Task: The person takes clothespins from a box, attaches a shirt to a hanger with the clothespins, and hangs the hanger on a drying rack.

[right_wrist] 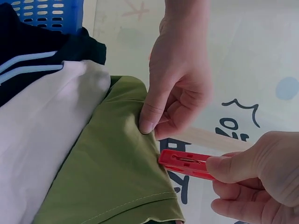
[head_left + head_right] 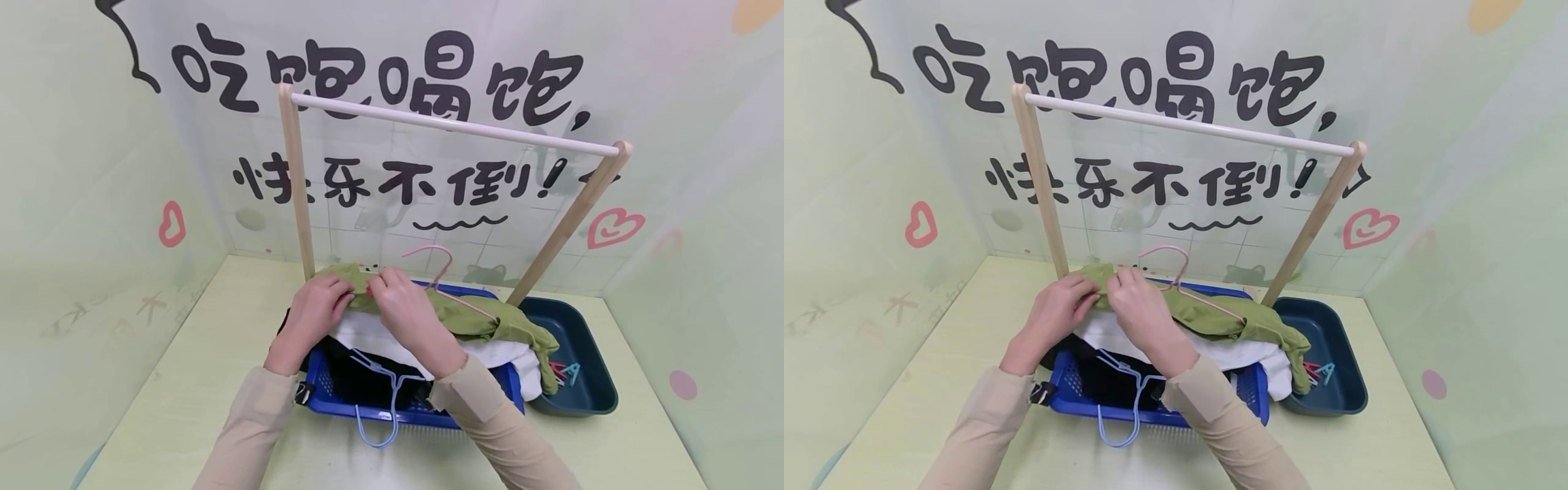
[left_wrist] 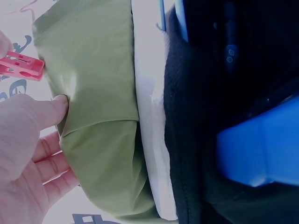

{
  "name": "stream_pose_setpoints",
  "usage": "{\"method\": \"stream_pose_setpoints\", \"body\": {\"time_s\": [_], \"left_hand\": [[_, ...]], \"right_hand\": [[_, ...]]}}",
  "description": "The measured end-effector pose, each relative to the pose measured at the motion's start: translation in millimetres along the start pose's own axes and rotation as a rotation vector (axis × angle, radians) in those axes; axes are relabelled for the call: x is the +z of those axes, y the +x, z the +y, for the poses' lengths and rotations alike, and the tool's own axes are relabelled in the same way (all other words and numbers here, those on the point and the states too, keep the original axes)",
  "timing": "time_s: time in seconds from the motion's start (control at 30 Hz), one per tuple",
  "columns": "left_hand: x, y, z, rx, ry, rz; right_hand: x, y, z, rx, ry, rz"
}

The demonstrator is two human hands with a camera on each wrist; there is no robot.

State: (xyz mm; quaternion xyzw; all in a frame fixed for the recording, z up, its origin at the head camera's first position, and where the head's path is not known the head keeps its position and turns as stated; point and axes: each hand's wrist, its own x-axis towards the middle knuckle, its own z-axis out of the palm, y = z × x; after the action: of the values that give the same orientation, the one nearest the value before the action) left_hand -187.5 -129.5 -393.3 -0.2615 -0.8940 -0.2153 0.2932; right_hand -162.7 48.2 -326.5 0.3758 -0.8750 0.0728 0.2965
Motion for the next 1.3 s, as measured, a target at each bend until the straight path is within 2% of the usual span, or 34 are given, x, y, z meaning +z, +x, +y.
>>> {"method": "stream_pose_setpoints", "body": {"time_s": [0.4, 0.6, 0.8, 1.0, 1.17, 1.3], "left_hand": [[5.5, -1.0, -4.1, 0.033, -0.006, -0.013], [7.7, -1.1, -4.2, 0.048, -0.022, 0.002], [7.0, 0.2, -2.5, 0.038, -0.021, -0.004], [8.6, -0.8, -3.6, 0.024, -0.031, -0.032], [8.9, -1.4, -4.1, 0.012, -0.028, -0.052], [7.5, -1.6, -4.4, -0.003, -0.024, -0.055]], "right_hand": [[2.7, 17.2, -1.2, -0.055, -0.132, -0.213], [7.3, 19.1, 0.9, -0.042, -0.125, -0.255], [9.2, 17.6, 2.8, -0.038, -0.082, -0.250], [12.6, 13.0, 4.3, 0.016, 0.011, -0.242], [12.6, 1.6, 9.3, 0.073, 0.148, -0.154], [9.9, -9.8, 12.8, 0.082, 0.229, -0.071]]}}
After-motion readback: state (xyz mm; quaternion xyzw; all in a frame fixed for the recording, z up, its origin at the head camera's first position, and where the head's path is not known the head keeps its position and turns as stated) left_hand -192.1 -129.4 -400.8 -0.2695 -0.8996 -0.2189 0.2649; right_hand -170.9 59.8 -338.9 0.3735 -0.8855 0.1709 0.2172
